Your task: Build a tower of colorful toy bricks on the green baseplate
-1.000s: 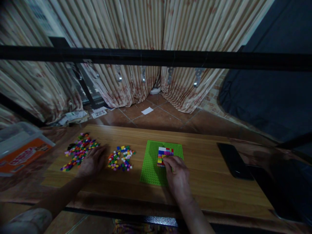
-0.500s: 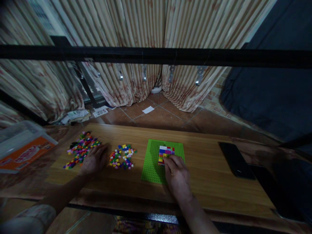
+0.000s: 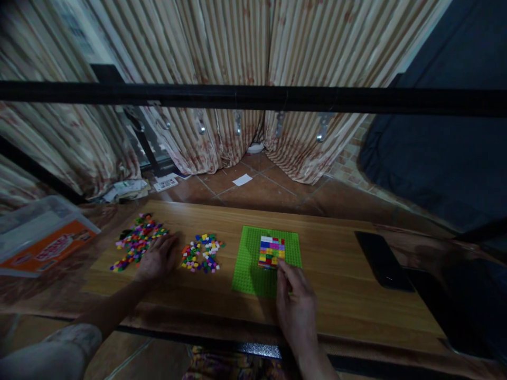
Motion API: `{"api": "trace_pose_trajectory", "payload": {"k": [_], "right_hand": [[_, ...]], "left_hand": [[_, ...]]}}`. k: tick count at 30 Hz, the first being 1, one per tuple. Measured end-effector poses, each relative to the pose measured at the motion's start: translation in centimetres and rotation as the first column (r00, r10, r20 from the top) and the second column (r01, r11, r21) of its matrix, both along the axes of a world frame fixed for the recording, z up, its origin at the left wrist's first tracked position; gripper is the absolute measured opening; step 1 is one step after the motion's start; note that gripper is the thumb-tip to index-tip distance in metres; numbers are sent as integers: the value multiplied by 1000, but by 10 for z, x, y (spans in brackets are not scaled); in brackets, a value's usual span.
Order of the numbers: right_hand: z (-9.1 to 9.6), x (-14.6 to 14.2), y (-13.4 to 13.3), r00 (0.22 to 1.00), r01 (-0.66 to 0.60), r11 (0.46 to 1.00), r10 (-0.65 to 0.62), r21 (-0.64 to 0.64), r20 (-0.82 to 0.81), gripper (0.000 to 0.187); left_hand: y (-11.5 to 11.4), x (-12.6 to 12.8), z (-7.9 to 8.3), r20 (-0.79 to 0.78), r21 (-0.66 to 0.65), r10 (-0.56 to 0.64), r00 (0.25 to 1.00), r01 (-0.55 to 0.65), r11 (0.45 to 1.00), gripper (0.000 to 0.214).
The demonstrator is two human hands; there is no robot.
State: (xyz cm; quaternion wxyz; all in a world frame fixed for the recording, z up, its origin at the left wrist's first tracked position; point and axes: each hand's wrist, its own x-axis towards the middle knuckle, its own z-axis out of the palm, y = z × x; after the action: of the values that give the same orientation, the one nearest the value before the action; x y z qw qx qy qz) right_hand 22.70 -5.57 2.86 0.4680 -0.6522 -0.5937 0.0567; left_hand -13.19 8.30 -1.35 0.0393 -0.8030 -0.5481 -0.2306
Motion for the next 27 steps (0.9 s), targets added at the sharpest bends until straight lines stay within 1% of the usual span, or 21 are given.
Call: {"api": "trace_pose_trajectory", "payload": {"k": [3,6,10,14,18,20,24,27], "right_hand": [[-12,-22,-16,994,-105,992,105,-72,-8,26],[-26,-51,-28,970,-241,964,241,-116,-16,22],[-37,-80,-29,932,-358,917,362,-174,-9,20],[-37,-93,-13,924,-376,909,382,-180,-7,23],[-31,-104,14,904,-424,899,428,-108,10,26],[-29,-111,30,902,-427,900,431,-88,34,26],[-28,-128,58,906,-377,915,396,-144,147,24],[-28,-136,69,892,-367,911,402,-188,206,20]], "left_hand": [[-1,1,0,1,0,13,1000,-13,1000,36],[-4,3,2,0,-17,5,1000,-5,1000,36],[-6,6,4,4,-18,16,1000,-16,1000,34],[-6,6,3,23,-35,23,999,-23,999,34],[-7,7,3,46,-44,25,999,-23,999,34],[-7,7,3,50,-47,25,998,-23,999,34],[-8,8,3,49,-50,29,998,-26,998,33],[-8,8,2,54,-42,31,998,-29,999,33]]}}
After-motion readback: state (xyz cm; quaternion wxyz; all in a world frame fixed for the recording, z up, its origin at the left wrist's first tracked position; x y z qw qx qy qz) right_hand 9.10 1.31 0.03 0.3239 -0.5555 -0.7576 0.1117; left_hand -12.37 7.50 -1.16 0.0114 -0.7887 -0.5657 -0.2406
